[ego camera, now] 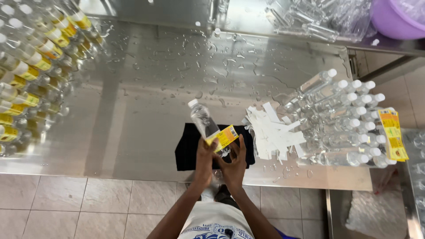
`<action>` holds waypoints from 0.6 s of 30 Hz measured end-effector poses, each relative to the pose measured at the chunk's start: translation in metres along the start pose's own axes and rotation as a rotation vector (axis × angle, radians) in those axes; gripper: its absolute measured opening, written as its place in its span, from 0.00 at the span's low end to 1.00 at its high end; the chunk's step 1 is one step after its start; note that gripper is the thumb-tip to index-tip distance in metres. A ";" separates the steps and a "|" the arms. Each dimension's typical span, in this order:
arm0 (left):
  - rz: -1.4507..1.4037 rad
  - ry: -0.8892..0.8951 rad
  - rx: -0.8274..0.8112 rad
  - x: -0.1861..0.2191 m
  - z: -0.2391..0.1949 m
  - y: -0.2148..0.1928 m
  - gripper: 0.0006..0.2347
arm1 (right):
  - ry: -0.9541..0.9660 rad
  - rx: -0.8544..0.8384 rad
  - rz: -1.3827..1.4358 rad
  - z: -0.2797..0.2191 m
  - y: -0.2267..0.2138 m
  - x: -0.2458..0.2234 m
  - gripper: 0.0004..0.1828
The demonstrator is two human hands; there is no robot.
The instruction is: The person stands at a stainless steel table and applies yellow labels to clear plastic bottles. They pick up a bottle, wrap a label around it, and place it on the table, repeating this process for multiple bottles. The person also arranges the labeled bottles into neat rows on the table.
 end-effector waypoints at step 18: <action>-0.480 0.297 -0.138 0.008 0.020 -0.116 0.34 | -0.692 -0.601 -0.076 -0.038 0.040 -0.036 0.49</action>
Point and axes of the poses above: each hand's wrist, its own z-axis towards the middle knuckle, its own y-axis out of the palm, x = y × z, the point moved 1 cm from there along z, towards the middle knuckle, and after that the axes turned 11 degrees about x, right-handed, at the moved point
